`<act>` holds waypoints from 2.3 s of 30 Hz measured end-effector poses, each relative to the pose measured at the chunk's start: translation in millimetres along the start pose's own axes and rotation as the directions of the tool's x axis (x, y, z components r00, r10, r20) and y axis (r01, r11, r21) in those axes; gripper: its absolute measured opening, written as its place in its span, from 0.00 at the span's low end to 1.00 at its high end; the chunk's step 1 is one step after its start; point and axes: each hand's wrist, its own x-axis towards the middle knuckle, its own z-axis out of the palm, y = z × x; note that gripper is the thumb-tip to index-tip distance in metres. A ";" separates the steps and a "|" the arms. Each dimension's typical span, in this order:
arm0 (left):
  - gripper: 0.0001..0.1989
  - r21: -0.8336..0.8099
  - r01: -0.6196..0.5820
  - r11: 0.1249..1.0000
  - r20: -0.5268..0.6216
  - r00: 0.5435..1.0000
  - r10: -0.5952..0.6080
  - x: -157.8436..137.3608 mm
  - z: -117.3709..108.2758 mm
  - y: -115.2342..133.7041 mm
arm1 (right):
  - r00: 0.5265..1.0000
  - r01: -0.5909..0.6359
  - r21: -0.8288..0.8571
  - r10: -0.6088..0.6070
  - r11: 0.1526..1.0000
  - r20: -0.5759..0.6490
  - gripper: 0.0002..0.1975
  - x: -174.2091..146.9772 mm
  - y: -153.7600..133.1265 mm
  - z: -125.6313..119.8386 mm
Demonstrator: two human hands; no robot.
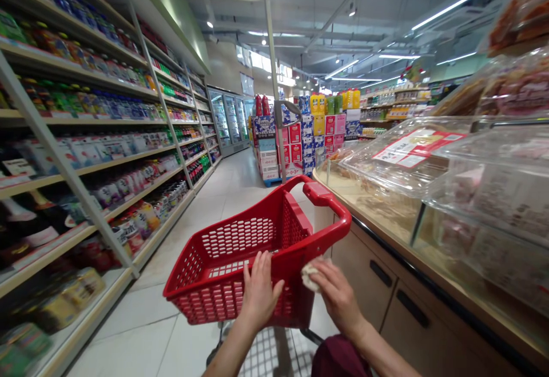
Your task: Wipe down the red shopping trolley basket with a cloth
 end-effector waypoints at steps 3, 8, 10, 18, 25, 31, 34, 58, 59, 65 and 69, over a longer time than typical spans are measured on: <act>0.28 0.063 0.002 0.998 -0.040 0.999 0.001 -2.1 5.1 -1.4 | 0.990 -0.030 0.001 0.030 1.000 -0.136 0.12 20.1 8.6 -2.5; 0.31 0.148 -0.013 0.989 -0.044 0.999 0.019 -5.0 7.6 -0.6 | 0.999 0.011 0.018 -0.011 1.000 0.048 0.10 -11.5 7.7 12.8; 0.31 0.166 -0.018 0.986 -0.039 0.999 0.024 -5.6 6.0 1.5 | 0.997 0.004 0.025 -0.006 1.000 0.078 0.10 -18.5 5.1 10.3; 0.31 0.221 -0.009 0.975 -0.082 0.996 0.028 -11.6 3.7 13.5 | 0.993 -0.039 -0.092 0.028 0.995 -0.118 0.11 36.5 5.1 -21.7; 0.33 0.253 -0.027 0.967 -0.076 0.996 0.048 -24.2 10.2 17.0 | 0.994 -0.098 -0.229 0.084 0.969 -0.071 0.12 50.0 7.9 -31.6; 0.34 0.261 -0.031 0.965 -0.112 0.992 0.063 -27.2 12.7 21.7 | 0.995 0.032 -0.286 -0.004 0.958 0.097 0.13 58.2 1.1 -20.4; 0.33 0.248 -0.012 0.969 -0.087 0.996 0.034 -29.1 7.4 22.1 | 0.992 0.109 -0.275 -0.087 0.955 0.090 0.14 51.0 10.7 -30.7; 0.32 0.294 0.029 0.955 -0.176 0.984 0.024 -53.9 15.9 13.1 | 0.991 -0.130 -0.368 0.135 0.920 -0.012 0.15 49.8 5.0 -31.9; 0.32 0.297 0.028 0.954 -0.179 0.984 0.027 -54.5 17.1 13.9 | 0.980 -0.196 -0.386 0.188 0.901 -0.059 0.15 51.2 8.2 -33.7; 0.33 0.341 0.027 0.940 -0.179 0.983 0.037 -56.8 22.8 17.0 | 0.994 -0.074 -0.287 0.093 0.955 0.054 0.15 43.2 -12.3 -8.9; 0.34 0.347 0.004 0.938 -0.146 0.988 0.050 -57.2 19.5 19.7 | 0.979 -0.188 -0.308 0.203 0.932 0.017 0.16 49.5 -4.9 -22.1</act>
